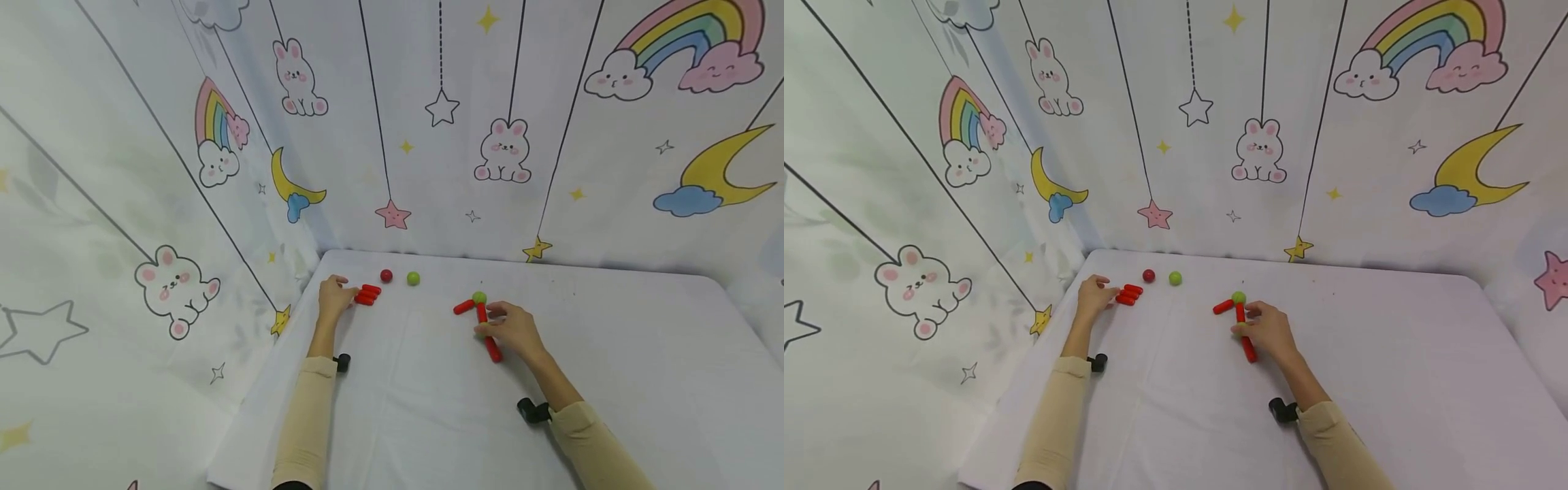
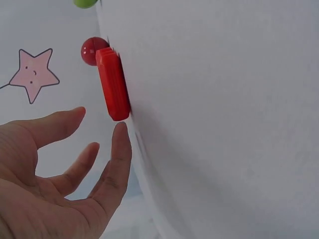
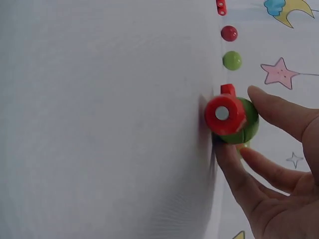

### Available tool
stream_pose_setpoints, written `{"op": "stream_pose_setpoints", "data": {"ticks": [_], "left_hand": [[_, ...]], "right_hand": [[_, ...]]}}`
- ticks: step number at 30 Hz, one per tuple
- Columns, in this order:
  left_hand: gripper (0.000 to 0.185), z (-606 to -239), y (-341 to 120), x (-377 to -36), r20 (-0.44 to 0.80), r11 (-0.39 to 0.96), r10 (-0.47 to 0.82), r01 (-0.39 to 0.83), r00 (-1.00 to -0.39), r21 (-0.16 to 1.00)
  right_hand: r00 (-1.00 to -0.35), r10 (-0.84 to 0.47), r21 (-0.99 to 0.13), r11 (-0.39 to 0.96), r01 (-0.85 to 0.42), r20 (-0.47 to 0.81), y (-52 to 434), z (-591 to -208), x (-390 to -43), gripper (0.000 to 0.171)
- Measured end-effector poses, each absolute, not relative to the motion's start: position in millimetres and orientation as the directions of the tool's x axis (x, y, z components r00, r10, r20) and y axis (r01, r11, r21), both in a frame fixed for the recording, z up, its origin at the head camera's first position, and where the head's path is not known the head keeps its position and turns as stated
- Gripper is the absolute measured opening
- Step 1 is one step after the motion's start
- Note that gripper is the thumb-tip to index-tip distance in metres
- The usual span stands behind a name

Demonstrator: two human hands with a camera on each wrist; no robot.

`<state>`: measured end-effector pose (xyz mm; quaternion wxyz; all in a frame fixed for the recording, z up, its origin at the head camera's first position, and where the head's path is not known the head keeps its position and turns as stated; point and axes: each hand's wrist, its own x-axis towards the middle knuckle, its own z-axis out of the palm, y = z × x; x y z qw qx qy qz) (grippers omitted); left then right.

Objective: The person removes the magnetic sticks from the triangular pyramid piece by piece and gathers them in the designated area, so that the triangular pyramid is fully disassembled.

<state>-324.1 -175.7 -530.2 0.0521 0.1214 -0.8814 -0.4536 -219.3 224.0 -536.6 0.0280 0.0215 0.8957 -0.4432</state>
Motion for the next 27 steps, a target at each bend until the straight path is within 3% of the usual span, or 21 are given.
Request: {"op": "stream_pose_setpoints", "data": {"ticks": [3,11,19,27], "left_hand": [[0.044,-525,-172,-321,0.015,0.564,-0.253,-0.135,-0.967,0.815],[0.041,-519,-158,-313,0.081,0.529,-0.232,-0.055,-0.969,0.847],[0.038,-513,-132,-306,0.09,0.464,-0.178,-0.003,-0.98,0.886],[0.037,-511,-107,-301,0.068,0.396,-0.102,0.022,-0.992,0.918]], "right_hand": [[-0.998,-0.017,-0.768,0.639,0.037,-0.063,225,-533,-220,0.064],[-0.995,-0.095,-0.74,0.669,-0.061,-0.004,230,-521,-219,0.035],[-0.965,-0.236,-0.701,0.669,-0.248,0.116,235,-518,-217,0.044],[-0.909,-0.407,-0.696,0.629,-0.346,0.085,234,-523,-220,0.053]]}}
